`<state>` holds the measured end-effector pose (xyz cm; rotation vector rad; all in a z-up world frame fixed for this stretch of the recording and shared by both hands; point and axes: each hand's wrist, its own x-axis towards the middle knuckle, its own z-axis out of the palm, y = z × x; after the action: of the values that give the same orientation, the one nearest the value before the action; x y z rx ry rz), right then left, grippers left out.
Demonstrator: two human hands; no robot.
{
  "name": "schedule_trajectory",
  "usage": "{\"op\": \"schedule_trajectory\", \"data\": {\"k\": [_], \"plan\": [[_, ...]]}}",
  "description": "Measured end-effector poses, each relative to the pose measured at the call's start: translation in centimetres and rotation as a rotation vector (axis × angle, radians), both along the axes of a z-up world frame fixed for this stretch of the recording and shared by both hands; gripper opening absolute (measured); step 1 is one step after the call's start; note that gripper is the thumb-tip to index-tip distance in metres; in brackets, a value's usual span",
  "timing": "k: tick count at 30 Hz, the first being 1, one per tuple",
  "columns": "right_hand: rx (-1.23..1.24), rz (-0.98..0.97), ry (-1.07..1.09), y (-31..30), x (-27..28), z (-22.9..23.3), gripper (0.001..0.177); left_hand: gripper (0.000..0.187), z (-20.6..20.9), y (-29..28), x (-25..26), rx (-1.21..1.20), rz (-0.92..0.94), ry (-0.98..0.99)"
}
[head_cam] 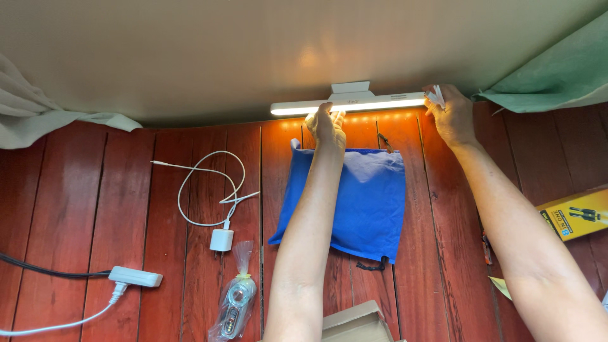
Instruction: The person unboxes a new LED light, removes the packaging, attaches a mounting bracket, and connects a USB cable. They then mount the light to the underside of a wooden table and verify that it powers on.
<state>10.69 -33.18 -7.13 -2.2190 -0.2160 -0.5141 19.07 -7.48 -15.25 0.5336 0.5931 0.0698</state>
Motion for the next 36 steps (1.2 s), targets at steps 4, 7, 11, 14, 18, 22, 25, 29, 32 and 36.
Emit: {"op": "schedule_trajectory", "data": {"k": [4,7,11,14,18,22,25,29,32,36], "plan": [[0.091,-0.016,0.11,-0.3,0.6,-0.2,0.019,0.054,0.0,0.7,0.2,-0.008,-0.022,0.035],[0.11,-0.034,0.152,-0.3,0.5,-0.4,0.021,0.058,0.1,0.9,-0.1,0.034,-0.055,0.058],[0.102,-0.042,0.15,-0.2,0.4,-0.6,0.021,0.063,0.7,1.1,-0.6,0.067,-0.074,0.057],[0.111,-0.034,0.158,-0.3,0.5,-0.7,0.023,0.065,0.9,1.1,-0.5,0.047,-0.064,0.046],[0.147,-0.014,0.143,-0.3,0.0,-0.9,0.025,0.069,0.0,1.2,-0.6,0.047,-0.051,0.045],[0.155,-0.043,-0.016,0.3,-1.1,-0.1,0.032,0.069,1.2,1.0,-0.8,0.107,-0.048,0.06],[0.282,-0.103,0.011,1.8,-3.2,0.9,0.025,0.071,4.3,1.1,-2.5,0.265,-0.083,0.14],[0.587,-0.054,0.237,5.1,-8.5,2.3,0.016,0.055,9.3,3.3,-8.1,0.446,-0.194,-0.142],[0.539,0.007,0.397,7.8,-14.2,3.3,0.016,0.037,12.5,5.8,-13.6,0.653,-0.296,-0.232],[0.563,0.104,0.574,10.8,-22.8,3.0,0.013,0.029,14.4,8.6,-22.9,1.026,-0.457,-0.355]]}}
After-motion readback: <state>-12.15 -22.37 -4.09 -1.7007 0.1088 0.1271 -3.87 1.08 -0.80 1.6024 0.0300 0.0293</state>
